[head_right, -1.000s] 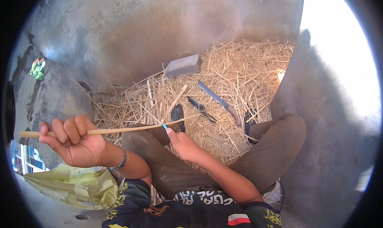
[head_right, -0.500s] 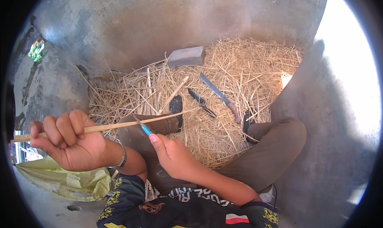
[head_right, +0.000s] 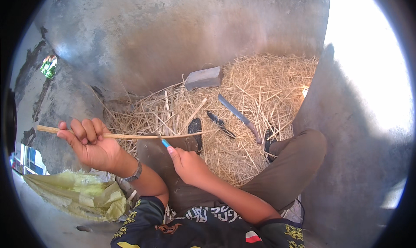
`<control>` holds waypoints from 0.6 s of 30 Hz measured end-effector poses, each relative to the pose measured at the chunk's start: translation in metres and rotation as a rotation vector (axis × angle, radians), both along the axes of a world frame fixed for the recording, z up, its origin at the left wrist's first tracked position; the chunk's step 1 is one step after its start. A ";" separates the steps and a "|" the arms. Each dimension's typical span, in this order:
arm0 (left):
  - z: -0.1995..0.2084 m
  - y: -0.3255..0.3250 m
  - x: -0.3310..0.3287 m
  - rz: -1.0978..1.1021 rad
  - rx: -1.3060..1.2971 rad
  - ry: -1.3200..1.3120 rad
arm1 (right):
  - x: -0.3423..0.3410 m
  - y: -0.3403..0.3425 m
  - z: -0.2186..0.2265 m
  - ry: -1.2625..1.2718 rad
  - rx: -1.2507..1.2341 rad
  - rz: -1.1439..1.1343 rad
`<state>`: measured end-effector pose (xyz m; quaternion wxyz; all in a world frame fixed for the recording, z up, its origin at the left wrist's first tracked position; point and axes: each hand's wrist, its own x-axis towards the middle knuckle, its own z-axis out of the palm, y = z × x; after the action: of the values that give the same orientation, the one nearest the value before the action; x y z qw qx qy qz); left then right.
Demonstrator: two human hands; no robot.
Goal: The person sits on a straw-covered floor and uses a knife to shave thin strips off a long bamboo stick. They hold the stick with one hand and scrape the blade along its length to remove the outer layer, creating a pile of shavings.
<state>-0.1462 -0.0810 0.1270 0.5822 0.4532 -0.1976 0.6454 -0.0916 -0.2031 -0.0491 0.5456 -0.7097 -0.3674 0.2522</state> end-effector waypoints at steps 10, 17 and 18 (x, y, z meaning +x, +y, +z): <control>-0.007 -0.005 -0.005 -0.232 0.258 -0.031 | 0.048 0.031 -0.092 0.222 -0.202 -0.175; -0.005 0.008 0.000 -0.467 0.271 -0.036 | 0.001 -0.016 0.021 0.012 0.112 0.086; -0.004 0.007 0.002 -0.447 0.258 -0.046 | -0.001 -0.013 0.015 0.055 0.098 0.072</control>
<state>-0.1444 -0.0745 0.1225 0.6433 0.4540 -0.3867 0.4801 -0.0930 -0.2160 -0.0345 0.5804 -0.6612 -0.3892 0.2728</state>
